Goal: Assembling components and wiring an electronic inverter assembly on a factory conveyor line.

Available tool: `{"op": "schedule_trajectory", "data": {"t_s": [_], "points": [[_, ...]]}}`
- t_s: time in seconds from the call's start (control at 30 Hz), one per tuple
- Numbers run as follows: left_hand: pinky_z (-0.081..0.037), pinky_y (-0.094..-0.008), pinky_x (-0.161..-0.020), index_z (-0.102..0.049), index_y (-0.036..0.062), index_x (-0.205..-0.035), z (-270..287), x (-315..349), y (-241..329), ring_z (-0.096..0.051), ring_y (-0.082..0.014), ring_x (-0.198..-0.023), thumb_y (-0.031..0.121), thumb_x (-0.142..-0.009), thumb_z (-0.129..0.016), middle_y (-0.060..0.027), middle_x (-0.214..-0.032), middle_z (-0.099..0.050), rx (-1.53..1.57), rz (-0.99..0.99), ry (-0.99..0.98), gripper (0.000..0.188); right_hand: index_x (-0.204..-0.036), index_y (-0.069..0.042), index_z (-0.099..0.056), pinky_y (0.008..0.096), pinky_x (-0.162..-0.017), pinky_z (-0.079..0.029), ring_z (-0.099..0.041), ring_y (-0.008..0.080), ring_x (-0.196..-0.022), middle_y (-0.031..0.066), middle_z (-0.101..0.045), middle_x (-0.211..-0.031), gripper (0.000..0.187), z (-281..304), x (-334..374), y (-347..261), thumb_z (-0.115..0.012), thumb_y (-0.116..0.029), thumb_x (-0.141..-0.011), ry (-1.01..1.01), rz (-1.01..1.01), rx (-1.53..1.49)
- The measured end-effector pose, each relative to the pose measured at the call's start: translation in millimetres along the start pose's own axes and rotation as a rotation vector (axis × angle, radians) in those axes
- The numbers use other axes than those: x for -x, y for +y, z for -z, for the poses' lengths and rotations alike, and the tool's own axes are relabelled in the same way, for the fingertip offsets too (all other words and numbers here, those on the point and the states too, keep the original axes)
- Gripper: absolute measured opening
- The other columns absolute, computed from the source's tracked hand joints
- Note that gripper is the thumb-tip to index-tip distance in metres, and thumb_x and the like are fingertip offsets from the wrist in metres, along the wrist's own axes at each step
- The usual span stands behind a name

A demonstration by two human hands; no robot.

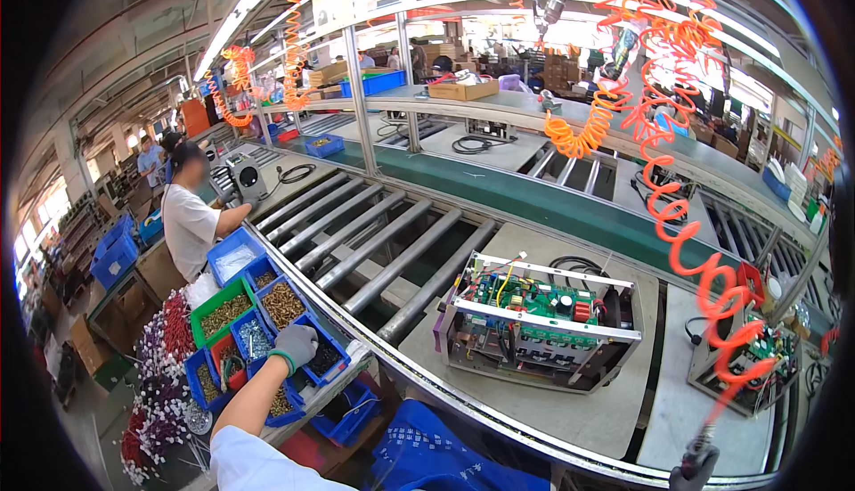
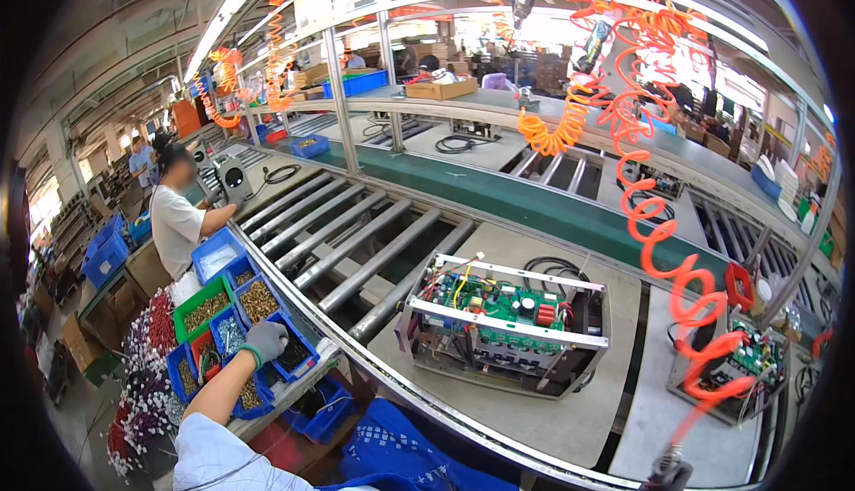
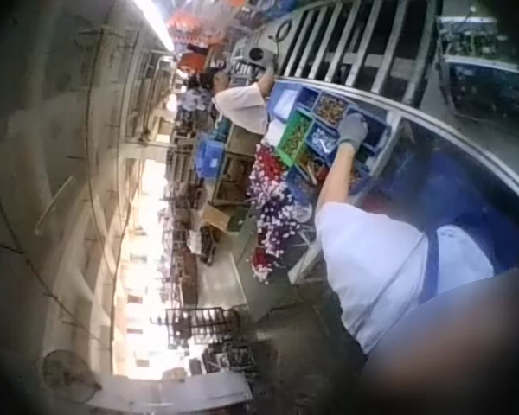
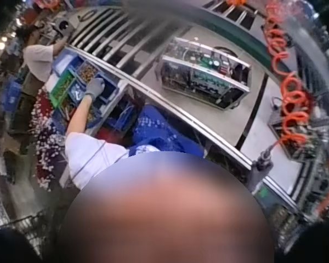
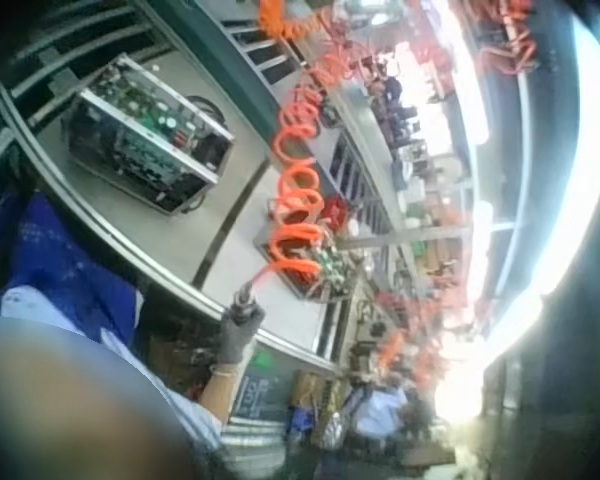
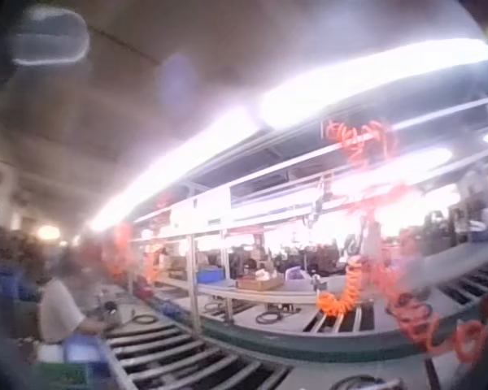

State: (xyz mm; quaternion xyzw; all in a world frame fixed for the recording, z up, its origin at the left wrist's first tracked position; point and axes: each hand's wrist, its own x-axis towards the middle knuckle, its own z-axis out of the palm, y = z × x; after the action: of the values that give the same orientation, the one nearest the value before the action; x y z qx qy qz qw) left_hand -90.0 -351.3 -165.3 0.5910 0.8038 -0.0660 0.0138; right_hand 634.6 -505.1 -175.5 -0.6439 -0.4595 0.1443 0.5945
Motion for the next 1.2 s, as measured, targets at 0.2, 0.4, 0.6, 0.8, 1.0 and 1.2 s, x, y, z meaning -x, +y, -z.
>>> {"op": "schedule_trajectory", "data": {"t_s": [0.2,0.4,0.6,0.8,1.0,1.2], "points": [[-0.051,-0.0405,-0.080,-0.070,0.0145,-0.092,-2,4,-12,-0.065,-0.0296,-0.089,0.021,-0.081,-0.057,-0.0122,-0.094,-0.068,0.129,0.070,0.143,0.019,-0.127,-0.005,-0.043,0.0315,-0.050,-0.048,-0.043,0.0108,-0.051,0.0018,-0.047,-0.068,0.052,-57,2,-27,-0.061,0.002,-0.079,-0.099,-0.097,-0.621],[-0.051,-0.0401,-0.077,-0.071,0.0131,-0.091,30,42,-3,-0.064,-0.0298,-0.084,0.019,-0.078,-0.062,-0.0127,-0.093,-0.067,0.354,0.018,0.425,0.017,-0.110,-0.004,-0.052,0.0389,-0.057,-0.051,-0.046,0.0170,-0.051,0.0045,-0.048,-0.070,0.034,-124,6,-90,-0.060,-0.006,-0.077,-0.230,0.088,-0.745],[-0.048,-0.0223,-0.061,-0.057,0.0008,-0.104,37,73,88,-0.060,-0.0146,-0.080,0.027,-0.094,-0.049,-0.0071,-0.092,-0.060,2.006,-0.293,-0.468,0.029,-0.110,-0.006,-0.044,0.0269,-0.050,-0.046,-0.045,0.0106,-0.047,0.0011,-0.041,-0.076,0.054,-194,22,-167,-0.073,-0.027,-0.070,-0.334,0.086,-0.964],[-0.043,-0.0163,-0.059,-0.046,-0.0037,-0.124,-15,98,213,-0.051,-0.0100,-0.078,0.018,-0.094,-0.053,-0.0050,-0.095,-0.053,2.167,-0.270,-1.126,0.038,-0.107,-0.010,-0.045,0.0304,-0.053,-0.048,-0.046,0.0148,-0.055,0.0056,-0.043,-0.084,0.042,-226,46,-202,-0.070,-0.018,-0.075,-0.444,0.218,-1.089],[-0.045,-0.0180,-0.060,-0.051,-0.0001,-0.116,-20,106,251,-0.052,-0.0106,-0.079,0.019,-0.094,-0.054,-0.0037,-0.090,-0.054,2.178,-0.166,-1.239,0.029,-0.113,-0.017,-0.045,0.0282,-0.046,-0.044,-0.049,0.0164,-0.065,0.0060,-0.044,-0.092,0.046,-223,51,-197,-0.074,-0.019,-0.078,-0.510,0.287,-1.115],[-0.045,-0.0182,-0.060,-0.055,0.0020,-0.111,-19,107,252,-0.053,-0.0098,-0.075,0.023,-0.094,-0.054,-0.0012,-0.087,-0.053,2.207,-0.138,-1.299,0.027,-0.114,-0.017,-0.047,0.0273,-0.044,-0.040,-0.044,0.0151,-0.059,0.0028,-0.039,-0.084,0.047,-216,47,-195,-0.075,-0.018,-0.076,-0.477,0.192,-1.198]]}}
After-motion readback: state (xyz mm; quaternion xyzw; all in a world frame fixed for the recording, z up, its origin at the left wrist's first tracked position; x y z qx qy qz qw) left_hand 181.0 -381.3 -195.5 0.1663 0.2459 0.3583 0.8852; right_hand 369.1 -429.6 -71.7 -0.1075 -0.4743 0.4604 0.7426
